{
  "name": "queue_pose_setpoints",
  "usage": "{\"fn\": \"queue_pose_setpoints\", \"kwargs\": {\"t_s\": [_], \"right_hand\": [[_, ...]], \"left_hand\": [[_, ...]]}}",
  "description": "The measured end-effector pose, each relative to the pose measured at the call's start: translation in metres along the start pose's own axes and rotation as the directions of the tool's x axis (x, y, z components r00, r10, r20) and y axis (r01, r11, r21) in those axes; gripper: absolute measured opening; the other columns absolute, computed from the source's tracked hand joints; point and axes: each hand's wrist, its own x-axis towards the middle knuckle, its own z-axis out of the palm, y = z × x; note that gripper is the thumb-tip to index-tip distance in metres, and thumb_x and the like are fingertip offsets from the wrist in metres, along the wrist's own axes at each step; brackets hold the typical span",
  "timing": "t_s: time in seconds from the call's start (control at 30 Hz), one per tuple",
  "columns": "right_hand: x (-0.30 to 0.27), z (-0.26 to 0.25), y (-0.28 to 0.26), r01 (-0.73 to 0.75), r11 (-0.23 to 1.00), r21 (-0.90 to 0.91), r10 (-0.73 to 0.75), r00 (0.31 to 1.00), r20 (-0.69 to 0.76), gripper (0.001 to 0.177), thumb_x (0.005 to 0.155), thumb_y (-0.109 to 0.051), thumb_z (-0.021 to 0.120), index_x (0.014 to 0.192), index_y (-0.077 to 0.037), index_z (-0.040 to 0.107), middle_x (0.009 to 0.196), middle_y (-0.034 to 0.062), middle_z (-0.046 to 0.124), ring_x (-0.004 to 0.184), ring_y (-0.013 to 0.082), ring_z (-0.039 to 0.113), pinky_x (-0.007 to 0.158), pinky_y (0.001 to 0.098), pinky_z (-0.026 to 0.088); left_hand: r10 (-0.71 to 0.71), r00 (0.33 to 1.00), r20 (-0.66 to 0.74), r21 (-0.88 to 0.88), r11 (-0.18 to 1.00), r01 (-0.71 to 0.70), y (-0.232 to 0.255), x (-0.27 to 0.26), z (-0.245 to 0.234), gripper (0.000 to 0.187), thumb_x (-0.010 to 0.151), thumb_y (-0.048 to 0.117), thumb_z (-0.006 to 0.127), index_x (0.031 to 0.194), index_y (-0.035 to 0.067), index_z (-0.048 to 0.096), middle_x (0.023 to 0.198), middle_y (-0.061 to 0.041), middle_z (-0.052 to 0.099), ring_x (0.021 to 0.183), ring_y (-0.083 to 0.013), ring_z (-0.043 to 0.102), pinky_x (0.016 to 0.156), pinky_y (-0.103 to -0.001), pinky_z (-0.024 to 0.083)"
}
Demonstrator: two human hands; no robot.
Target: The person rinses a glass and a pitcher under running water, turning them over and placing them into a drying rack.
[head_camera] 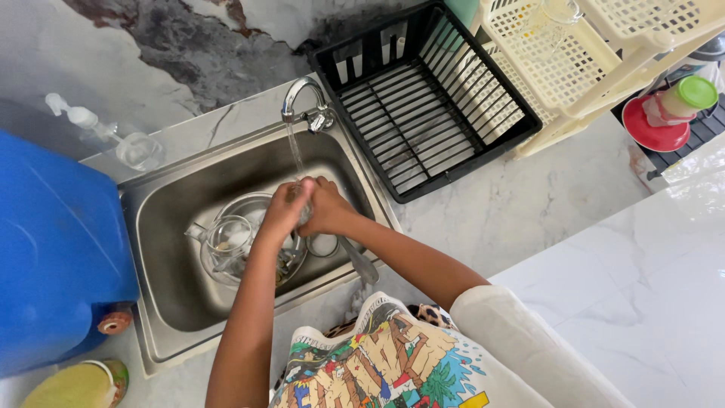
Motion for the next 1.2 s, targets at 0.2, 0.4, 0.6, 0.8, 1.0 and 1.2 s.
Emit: {"fn": "queue_pose_setpoints", "kwargs": {"t_s": [0.2, 0.4, 0.6, 0.8, 1.0, 1.2], "right_hand": [[-0.006, 0.010, 0.011, 0.155, 0.952, 0.265, -0.073, 0.953, -0.295, 0.087, 0.048, -0.027, 0.090, 0.123, -0.006, 0.051, 0.111, 0.0215, 0.054, 0.109, 0.0433, 0.060, 0.095, 0.0462, 0.050], [0.001, 0.026, 0.034, -0.036, 0.622, 0.782, 0.190, 0.976, -0.107, 0.083, 0.065, -0.014, 0.092, 0.135, -0.014, 0.047, 0.124, 0.0115, 0.048, 0.116, 0.0289, 0.059, 0.094, 0.0427, 0.056], [0.004, 0.038, 0.037, -0.421, -0.154, 0.894, 0.226, 0.866, 0.447, 0.051, 0.090, -0.005, 0.050, 0.135, 0.016, 0.040, 0.135, 0.0294, 0.046, 0.125, 0.0404, 0.056, 0.106, 0.0429, 0.051], [0.021, 0.054, 0.030, -0.295, -0.401, 0.867, 0.181, 0.903, 0.391, 0.053, 0.095, -0.020, 0.054, 0.134, 0.015, 0.048, 0.132, 0.0377, 0.049, 0.123, 0.0513, 0.054, 0.104, 0.0583, 0.051], [0.025, 0.063, 0.037, -0.182, -0.429, 0.885, 0.151, 0.951, 0.269, 0.023, 0.095, -0.023, 0.060, 0.104, -0.003, 0.068, 0.098, 0.0191, 0.071, 0.094, 0.0338, 0.071, 0.090, 0.0482, 0.057], [0.010, 0.050, 0.004, -0.109, -0.478, 0.872, 0.122, 0.974, 0.188, 0.021, 0.102, -0.019, 0.049, 0.106, -0.006, 0.065, 0.093, 0.0080, 0.069, 0.097, 0.0170, 0.069, 0.090, 0.0271, 0.053]], "left_hand": [[0.198, 0.962, 0.188, 0.348, 0.903, -0.254, 0.072, -0.053, -0.019, 0.089, 0.069, 0.052, 0.085, 0.139, 0.007, 0.053, 0.129, -0.027, 0.050, 0.128, -0.0471, 0.050, 0.106, -0.051, 0.043], [0.235, 0.967, -0.094, 0.527, 0.836, -0.152, 0.042, -0.027, -0.023, 0.066, 0.078, 0.050, 0.079, 0.131, 0.018, 0.057, 0.118, -0.012, 0.051, 0.112, -0.0348, 0.061, 0.085, -0.045, 0.055], [0.337, 0.924, -0.182, 0.346, 0.901, -0.261, 0.043, -0.026, -0.018, 0.058, 0.077, 0.047, 0.080, 0.121, 0.015, 0.060, 0.111, -0.019, 0.058, 0.115, -0.0402, 0.057, 0.101, -0.047, 0.044], [0.203, 0.964, -0.173, 0.045, 0.979, -0.198, 0.064, -0.045, -0.002, 0.052, 0.078, 0.042, 0.082, 0.121, 0.020, 0.062, 0.108, -0.015, 0.068, 0.103, -0.0301, 0.068, 0.089, -0.038, 0.055], [-0.002, 0.981, 0.194, -0.631, 0.765, 0.126, 0.042, -0.029, 0.009, 0.046, 0.091, 0.045, 0.067, 0.126, 0.016, 0.059, 0.109, -0.011, 0.068, 0.093, -0.0272, 0.071, 0.073, -0.045, 0.064], [-0.088, 0.944, 0.318, -0.818, 0.477, 0.320, 0.039, -0.026, 0.002, 0.036, 0.087, 0.049, 0.069, 0.096, 0.014, 0.070, 0.094, -0.013, 0.073, 0.085, -0.0327, 0.074, 0.071, -0.052, 0.064]]}}
